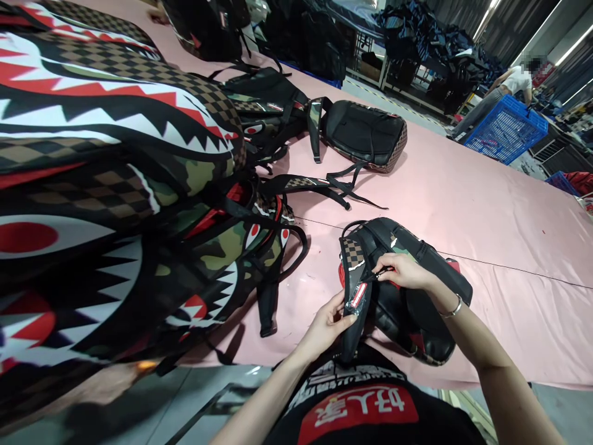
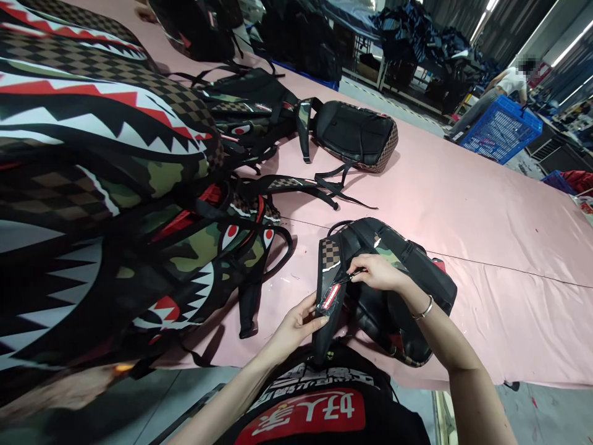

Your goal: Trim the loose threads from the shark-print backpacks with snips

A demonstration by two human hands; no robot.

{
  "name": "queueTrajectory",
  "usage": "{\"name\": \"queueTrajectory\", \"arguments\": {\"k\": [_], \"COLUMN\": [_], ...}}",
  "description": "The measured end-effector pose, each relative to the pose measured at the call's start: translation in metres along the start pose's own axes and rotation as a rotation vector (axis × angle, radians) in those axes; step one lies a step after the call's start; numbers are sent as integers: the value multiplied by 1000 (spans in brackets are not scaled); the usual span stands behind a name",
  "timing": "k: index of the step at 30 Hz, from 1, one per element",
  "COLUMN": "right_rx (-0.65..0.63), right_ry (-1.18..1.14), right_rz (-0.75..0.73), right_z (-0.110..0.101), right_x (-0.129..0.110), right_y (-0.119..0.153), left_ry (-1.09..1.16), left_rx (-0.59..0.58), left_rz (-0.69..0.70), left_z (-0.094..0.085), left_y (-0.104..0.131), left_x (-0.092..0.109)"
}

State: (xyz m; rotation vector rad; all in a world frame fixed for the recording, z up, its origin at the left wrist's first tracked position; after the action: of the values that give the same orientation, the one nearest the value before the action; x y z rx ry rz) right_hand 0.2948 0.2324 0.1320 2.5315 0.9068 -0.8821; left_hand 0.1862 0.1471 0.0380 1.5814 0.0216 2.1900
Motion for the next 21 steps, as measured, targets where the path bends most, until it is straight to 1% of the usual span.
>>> {"name": "queueTrajectory", "arguments": {"k": [5, 9, 11, 14, 21], "right_rx": [-133, -271, -321, -359, -379], "right_ry": [21, -31, -71, -109, -71], "right_rz": [-16, -10, -5, -13, -81], "right_z": [-3, 5, 9, 10, 7], "right_x": [5, 8, 10, 10, 1], "right_y": [-15, -22, -24, -27, -30], "left_ry": [-13, -25, -32, -42, -33], "left_rx": [-30, -69, -88, -107, -109], "left_rz": [11, 8, 12, 24, 6], "left_z": [-1, -2, -2, -3, -6], "left_y": [-1, -3, -4, -4, -5], "left_x": [3, 2, 1, 1, 0]}}
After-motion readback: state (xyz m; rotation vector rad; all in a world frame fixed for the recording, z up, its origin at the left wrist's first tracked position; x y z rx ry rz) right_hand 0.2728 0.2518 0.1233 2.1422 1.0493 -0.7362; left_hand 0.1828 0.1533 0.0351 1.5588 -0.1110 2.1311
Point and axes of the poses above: each hand's wrist, its own y-axis away from the middle knuckle, its own z-axis out of the palm, x = y × z, the point moved 10 cm from there along -y, towards the middle knuckle
